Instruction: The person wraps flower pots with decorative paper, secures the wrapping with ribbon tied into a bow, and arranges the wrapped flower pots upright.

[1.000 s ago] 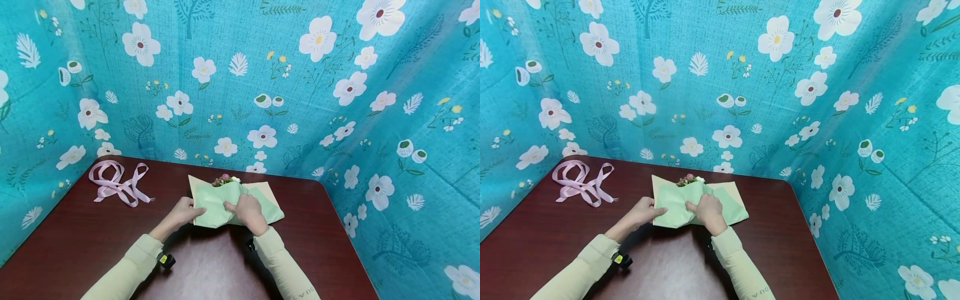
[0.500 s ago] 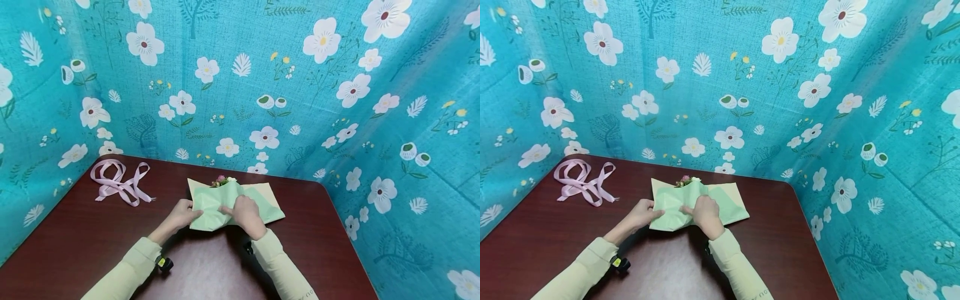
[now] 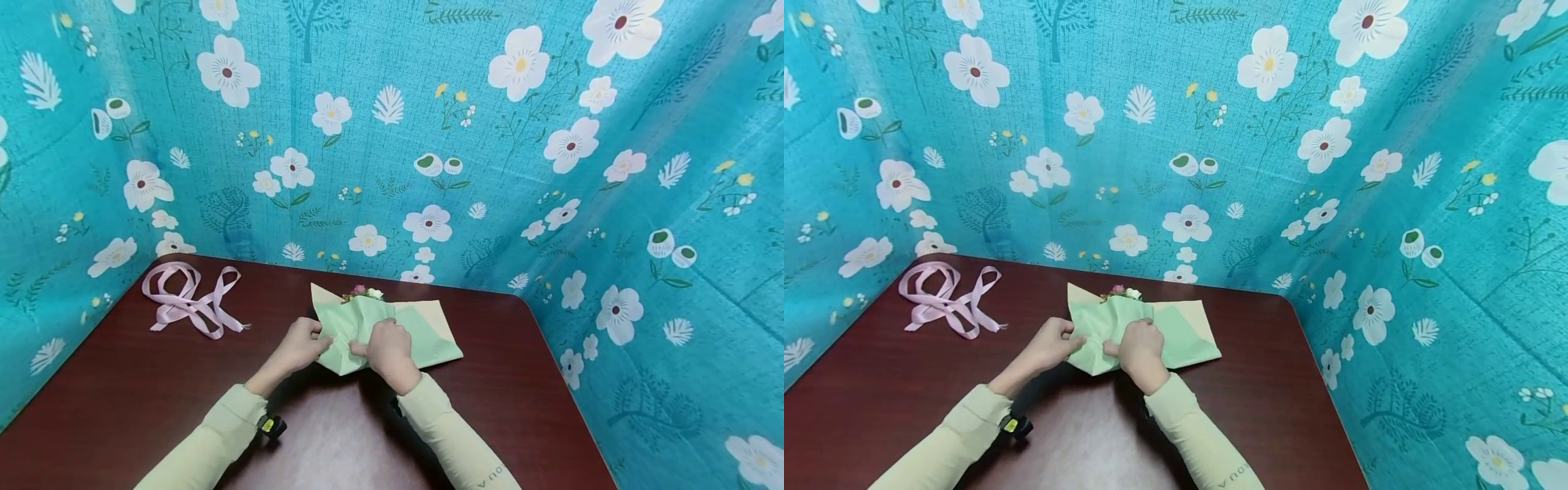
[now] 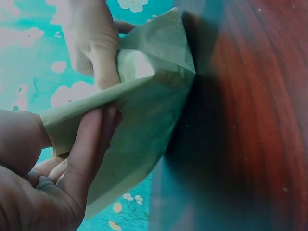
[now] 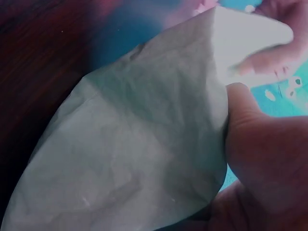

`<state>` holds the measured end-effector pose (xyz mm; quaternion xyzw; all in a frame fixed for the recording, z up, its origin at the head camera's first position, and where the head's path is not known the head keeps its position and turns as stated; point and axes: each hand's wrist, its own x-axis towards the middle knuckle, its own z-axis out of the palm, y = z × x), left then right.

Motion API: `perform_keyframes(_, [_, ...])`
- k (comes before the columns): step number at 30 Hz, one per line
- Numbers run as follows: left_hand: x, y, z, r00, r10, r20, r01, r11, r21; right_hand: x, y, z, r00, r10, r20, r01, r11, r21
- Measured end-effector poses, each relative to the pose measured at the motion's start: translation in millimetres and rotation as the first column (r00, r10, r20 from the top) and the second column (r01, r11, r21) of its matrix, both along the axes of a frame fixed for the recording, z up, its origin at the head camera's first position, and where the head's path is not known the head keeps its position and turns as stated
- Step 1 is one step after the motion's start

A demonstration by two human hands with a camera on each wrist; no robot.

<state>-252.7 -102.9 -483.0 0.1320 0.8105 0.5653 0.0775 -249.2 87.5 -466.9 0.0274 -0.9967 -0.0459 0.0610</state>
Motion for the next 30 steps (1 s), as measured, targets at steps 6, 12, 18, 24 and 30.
perform_keyframes(6, [-1.7, 4.5, 2.9, 0.992, -0.009, -0.128, -0.002, 0.997, -0.078, -0.4, -3, 2.5, 1.0, 0.014, -0.003, -0.014, 1.0, 0.002])
perform_keyframes(12, [-6.5, -0.2, 3.4, 0.976, -0.009, -0.218, -0.032, 0.983, -0.182, -5.5, 13, 18.7, 0.981, 0.101, 0.168, -0.052, 0.96, -0.274])
perform_keyframes(18, [-10.1, -5.1, 3.5, 0.98, -0.048, -0.194, -0.001, 0.97, -0.244, -14.7, 20, 21.3, 0.971, 0.131, 0.2, -0.046, 0.922, -0.383])
perform_keyframes(24, [-10.0, -13.0, 1.5, 0.984, -0.037, -0.174, -0.002, 0.976, -0.218, -19.9, 18, 13.6, 0.971, 0.113, 0.21, -0.036, 0.941, -0.337])
perform_keyframes(30, [-11.9, -22.8, -8.1, 0.996, 0.045, 0.071, -0.04, 0.997, -0.07, -19.0, 23, 16.7, 0.96, 0.123, 0.25, -0.014, 0.917, -0.399])
